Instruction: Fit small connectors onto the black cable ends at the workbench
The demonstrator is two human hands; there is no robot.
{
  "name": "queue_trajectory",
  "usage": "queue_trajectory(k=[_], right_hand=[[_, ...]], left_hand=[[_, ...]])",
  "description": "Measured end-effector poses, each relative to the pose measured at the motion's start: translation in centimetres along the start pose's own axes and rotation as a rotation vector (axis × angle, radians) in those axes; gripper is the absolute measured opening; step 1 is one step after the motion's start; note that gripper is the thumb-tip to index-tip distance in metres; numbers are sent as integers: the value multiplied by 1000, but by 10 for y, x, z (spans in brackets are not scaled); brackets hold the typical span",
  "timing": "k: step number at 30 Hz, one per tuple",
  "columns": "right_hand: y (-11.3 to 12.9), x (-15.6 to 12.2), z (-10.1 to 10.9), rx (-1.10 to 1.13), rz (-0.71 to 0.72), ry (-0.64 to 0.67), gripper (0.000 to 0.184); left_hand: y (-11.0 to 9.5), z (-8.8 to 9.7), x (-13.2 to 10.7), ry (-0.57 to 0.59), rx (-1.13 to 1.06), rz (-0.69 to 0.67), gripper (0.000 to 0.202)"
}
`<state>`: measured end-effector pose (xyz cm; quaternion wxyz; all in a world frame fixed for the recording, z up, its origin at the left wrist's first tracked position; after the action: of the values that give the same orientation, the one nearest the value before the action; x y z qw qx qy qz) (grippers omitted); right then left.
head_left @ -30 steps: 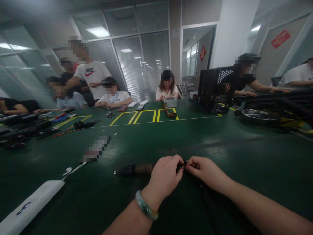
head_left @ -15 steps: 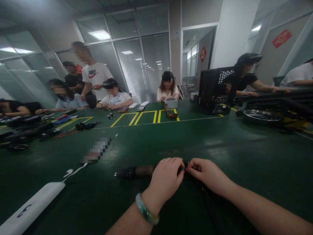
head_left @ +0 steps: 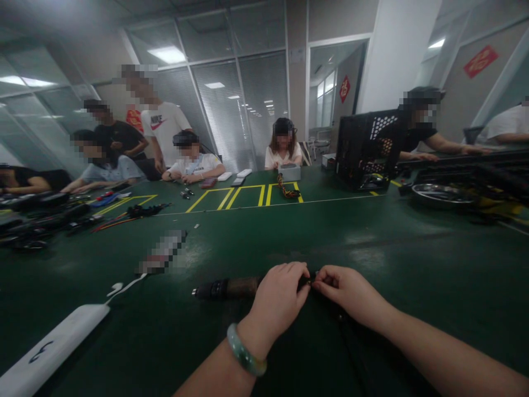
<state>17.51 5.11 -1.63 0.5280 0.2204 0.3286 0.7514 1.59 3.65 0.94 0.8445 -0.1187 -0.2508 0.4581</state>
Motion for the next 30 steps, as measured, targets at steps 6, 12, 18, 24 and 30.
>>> queue_trajectory(k=[6,12,18,24,30], right_hand=[[-2,0,1,-2,12,-7,18],[1,-3,3,-7,-2,-1,18],[2,-2,4,-16,-16,2,17],[-1,1,2,-8,-3,-18,17],[-1,0,1,10,3,-18,17]], left_hand=[[-1,1,0,18,-13,-11,9],[-2,1,0,20,-26,-12,9],[0,1,1,27,-12,11,5],[-3,3,2,35,-13,-17,7],[-3,3,2,33,0,-24,10]])
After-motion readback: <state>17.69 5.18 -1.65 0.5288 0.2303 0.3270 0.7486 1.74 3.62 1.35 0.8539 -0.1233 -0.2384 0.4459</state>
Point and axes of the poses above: each hand's wrist, its own x-axis towards the middle knuckle, its own z-axis out of the back of the hand, y = z × x, the point moved 4 cm from there along x, towards the middle knuckle, and after that the axes turned 6 degrees about -x, right-handed, at the moved point
